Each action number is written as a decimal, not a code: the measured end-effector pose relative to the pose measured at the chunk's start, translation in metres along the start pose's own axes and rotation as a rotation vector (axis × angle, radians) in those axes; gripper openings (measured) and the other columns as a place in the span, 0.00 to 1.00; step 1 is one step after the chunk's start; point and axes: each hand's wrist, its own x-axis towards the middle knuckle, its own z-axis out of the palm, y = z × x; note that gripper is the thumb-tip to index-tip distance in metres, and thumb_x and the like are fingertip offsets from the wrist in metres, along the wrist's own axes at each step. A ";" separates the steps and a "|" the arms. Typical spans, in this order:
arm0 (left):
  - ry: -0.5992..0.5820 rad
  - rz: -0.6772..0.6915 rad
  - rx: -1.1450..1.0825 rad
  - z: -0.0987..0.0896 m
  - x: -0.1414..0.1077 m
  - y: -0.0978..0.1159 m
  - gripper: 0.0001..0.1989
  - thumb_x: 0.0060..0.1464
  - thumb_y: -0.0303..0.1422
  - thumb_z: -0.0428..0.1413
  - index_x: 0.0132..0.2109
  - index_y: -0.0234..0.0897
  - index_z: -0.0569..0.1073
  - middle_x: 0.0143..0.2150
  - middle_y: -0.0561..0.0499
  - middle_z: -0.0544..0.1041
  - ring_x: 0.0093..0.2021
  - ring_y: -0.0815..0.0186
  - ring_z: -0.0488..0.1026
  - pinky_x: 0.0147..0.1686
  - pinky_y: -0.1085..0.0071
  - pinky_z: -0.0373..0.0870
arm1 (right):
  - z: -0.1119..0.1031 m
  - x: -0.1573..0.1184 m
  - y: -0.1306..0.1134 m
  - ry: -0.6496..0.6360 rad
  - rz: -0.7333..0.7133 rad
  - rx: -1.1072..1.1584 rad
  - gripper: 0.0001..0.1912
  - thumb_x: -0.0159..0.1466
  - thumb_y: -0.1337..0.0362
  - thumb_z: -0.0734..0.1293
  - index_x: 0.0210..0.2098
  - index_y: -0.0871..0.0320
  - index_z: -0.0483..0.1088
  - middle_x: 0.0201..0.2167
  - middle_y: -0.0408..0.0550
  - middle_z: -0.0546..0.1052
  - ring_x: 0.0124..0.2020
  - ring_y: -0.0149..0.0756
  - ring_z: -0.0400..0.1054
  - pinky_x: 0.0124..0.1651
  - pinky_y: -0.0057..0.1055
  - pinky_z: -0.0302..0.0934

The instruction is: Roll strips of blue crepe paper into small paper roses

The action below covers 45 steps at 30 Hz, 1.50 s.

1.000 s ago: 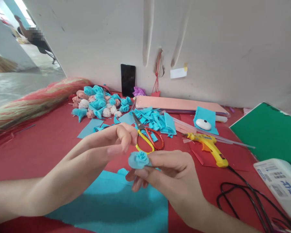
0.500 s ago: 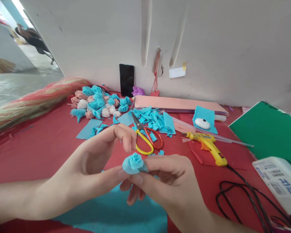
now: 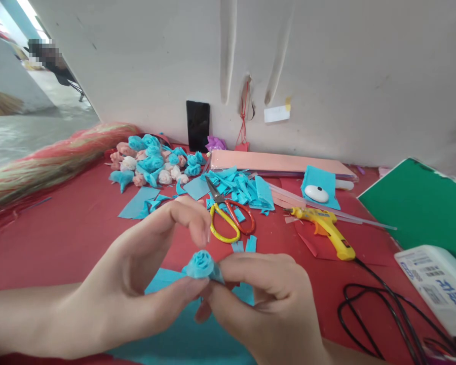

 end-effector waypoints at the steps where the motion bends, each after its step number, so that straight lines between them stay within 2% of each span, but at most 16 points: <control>1: -0.007 0.002 -0.004 0.000 -0.001 0.000 0.11 0.54 0.22 0.56 0.39 0.40 0.63 0.38 0.55 0.63 0.32 0.74 0.64 0.31 0.78 0.70 | -0.001 0.000 0.001 0.001 -0.007 -0.007 0.14 0.54 0.68 0.72 0.20 0.40 0.79 0.13 0.33 0.77 0.12 0.31 0.72 0.20 0.18 0.70; 4: -0.028 -0.007 -0.009 -0.002 -0.002 -0.002 0.09 0.57 0.26 0.56 0.41 0.41 0.63 0.38 0.54 0.64 0.31 0.73 0.66 0.30 0.76 0.70 | -0.003 -0.002 0.004 -0.003 -0.011 0.000 0.12 0.54 0.67 0.73 0.19 0.40 0.79 0.13 0.33 0.76 0.12 0.31 0.72 0.19 0.17 0.70; 7: 0.043 0.064 0.132 -0.006 -0.001 -0.002 0.07 0.59 0.30 0.56 0.42 0.42 0.65 0.38 0.53 0.67 0.33 0.69 0.68 0.31 0.73 0.70 | -0.004 -0.005 0.005 -0.014 0.047 0.039 0.12 0.55 0.67 0.74 0.22 0.39 0.80 0.15 0.32 0.78 0.15 0.29 0.73 0.22 0.15 0.70; 9: 0.099 0.199 0.293 -0.010 0.002 0.001 0.05 0.59 0.30 0.56 0.41 0.41 0.67 0.37 0.53 0.69 0.36 0.68 0.68 0.36 0.71 0.69 | -0.003 -0.007 0.005 -0.009 0.088 0.049 0.11 0.55 0.67 0.73 0.24 0.40 0.80 0.16 0.32 0.78 0.16 0.29 0.74 0.23 0.14 0.70; 13: 0.139 0.643 0.793 -0.019 0.012 0.007 0.04 0.55 0.24 0.57 0.33 0.36 0.70 0.30 0.55 0.73 0.34 0.68 0.67 0.49 0.65 0.63 | -0.003 -0.007 0.003 0.011 0.096 0.053 0.10 0.55 0.67 0.73 0.23 0.43 0.80 0.15 0.33 0.78 0.14 0.29 0.73 0.21 0.14 0.70; 16: 0.221 0.788 1.052 -0.023 0.015 0.011 0.05 0.52 0.27 0.60 0.30 0.37 0.72 0.27 0.56 0.75 0.34 0.66 0.67 0.57 0.57 0.58 | -0.003 -0.006 0.003 0.022 0.082 0.053 0.12 0.55 0.69 0.72 0.22 0.43 0.80 0.14 0.33 0.77 0.14 0.31 0.73 0.22 0.17 0.72; 19: 0.271 0.817 1.137 -0.021 0.014 0.012 0.06 0.51 0.28 0.61 0.29 0.40 0.72 0.26 0.58 0.76 0.34 0.66 0.67 0.59 0.54 0.59 | -0.004 -0.005 0.003 0.026 0.083 0.018 0.11 0.55 0.67 0.72 0.19 0.44 0.78 0.14 0.33 0.77 0.14 0.33 0.73 0.23 0.20 0.74; 22: 0.293 0.842 1.180 -0.019 0.014 0.013 0.07 0.48 0.26 0.62 0.28 0.40 0.72 0.25 0.60 0.77 0.32 0.67 0.66 0.62 0.53 0.58 | -0.005 -0.006 0.004 0.034 0.084 -0.050 0.11 0.55 0.66 0.72 0.19 0.46 0.78 0.14 0.33 0.77 0.14 0.31 0.72 0.23 0.17 0.72; 27: 0.240 0.870 1.193 -0.021 0.019 0.015 0.08 0.43 0.24 0.62 0.26 0.41 0.72 0.21 0.64 0.76 0.28 0.69 0.64 0.65 0.50 0.54 | -0.005 -0.007 0.006 0.042 0.051 -0.095 0.11 0.55 0.66 0.72 0.19 0.46 0.77 0.14 0.33 0.76 0.13 0.30 0.71 0.21 0.17 0.71; 31: 0.231 0.907 1.246 -0.024 0.018 0.015 0.08 0.44 0.23 0.59 0.26 0.40 0.70 0.23 0.63 0.76 0.30 0.69 0.66 0.61 0.52 0.59 | -0.003 -0.007 0.006 0.044 0.057 -0.103 0.11 0.55 0.67 0.72 0.19 0.46 0.77 0.14 0.32 0.76 0.13 0.28 0.71 0.20 0.14 0.69; 35: 0.171 0.920 1.250 -0.025 0.014 0.012 0.09 0.43 0.24 0.61 0.27 0.40 0.68 0.23 0.62 0.74 0.30 0.69 0.65 0.55 0.55 0.63 | -0.004 -0.009 0.007 0.043 0.052 -0.101 0.11 0.55 0.68 0.71 0.20 0.46 0.77 0.14 0.32 0.76 0.14 0.28 0.71 0.20 0.13 0.68; 40: 0.230 0.967 1.283 -0.025 0.013 0.007 0.08 0.47 0.24 0.59 0.27 0.39 0.67 0.26 0.59 0.72 0.32 0.69 0.64 0.54 0.61 0.60 | -0.005 -0.010 0.007 0.039 0.039 -0.088 0.10 0.55 0.66 0.72 0.20 0.47 0.77 0.14 0.33 0.77 0.14 0.30 0.71 0.20 0.17 0.70; 45: 0.220 0.996 1.269 -0.026 0.013 0.006 0.09 0.46 0.24 0.59 0.26 0.40 0.66 0.24 0.60 0.70 0.31 0.69 0.62 0.49 0.63 0.60 | -0.004 -0.010 0.007 0.028 0.073 -0.067 0.09 0.55 0.67 0.73 0.21 0.46 0.78 0.14 0.34 0.77 0.14 0.32 0.72 0.20 0.18 0.70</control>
